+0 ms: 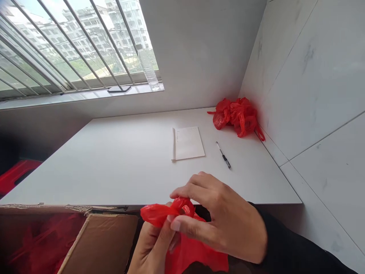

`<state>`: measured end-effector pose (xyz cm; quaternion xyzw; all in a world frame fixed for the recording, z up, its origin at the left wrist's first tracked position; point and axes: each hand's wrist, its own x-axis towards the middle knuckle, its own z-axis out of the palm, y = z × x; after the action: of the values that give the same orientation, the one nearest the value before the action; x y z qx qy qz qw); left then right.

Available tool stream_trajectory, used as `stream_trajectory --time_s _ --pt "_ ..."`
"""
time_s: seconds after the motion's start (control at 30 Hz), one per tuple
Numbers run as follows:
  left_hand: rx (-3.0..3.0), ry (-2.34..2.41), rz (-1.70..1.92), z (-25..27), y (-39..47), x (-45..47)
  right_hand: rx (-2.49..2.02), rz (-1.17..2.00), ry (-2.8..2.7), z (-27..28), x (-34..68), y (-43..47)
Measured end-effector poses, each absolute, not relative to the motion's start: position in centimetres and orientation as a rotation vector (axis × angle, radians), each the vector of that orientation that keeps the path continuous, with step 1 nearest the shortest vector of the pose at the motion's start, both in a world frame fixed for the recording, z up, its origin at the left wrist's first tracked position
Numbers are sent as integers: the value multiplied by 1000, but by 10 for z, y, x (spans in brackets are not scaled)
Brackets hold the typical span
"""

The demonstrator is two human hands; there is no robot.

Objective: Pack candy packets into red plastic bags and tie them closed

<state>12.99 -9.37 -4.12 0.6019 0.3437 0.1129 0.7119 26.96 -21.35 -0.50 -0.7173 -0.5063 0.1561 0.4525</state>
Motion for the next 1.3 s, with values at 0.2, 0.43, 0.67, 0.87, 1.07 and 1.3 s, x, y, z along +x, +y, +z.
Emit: stream_trajectory --time_s 0.2,0.43,0.67,0.87,1.07,1.3 --pt "998 646 200 -32 -76 145 -1700 437 -1243 -8 272 -220" --pt "1117 336 121 -28 -68 144 -1716 640 -1180 -13 271 -220" --pt "1087 138 207 -26 -63 142 -1612 652 -1151 -14 270 -213" --pt "1485 100 376 1 -63 162 -1521 498 -1104 -9 272 -213" --pt "1723 -78 236 2 -47 176 -1613 162 -1068 -18 276 -207" --pt "2245 -262 335 -5 -38 182 -1562 464 -1001 -29 288 -193"
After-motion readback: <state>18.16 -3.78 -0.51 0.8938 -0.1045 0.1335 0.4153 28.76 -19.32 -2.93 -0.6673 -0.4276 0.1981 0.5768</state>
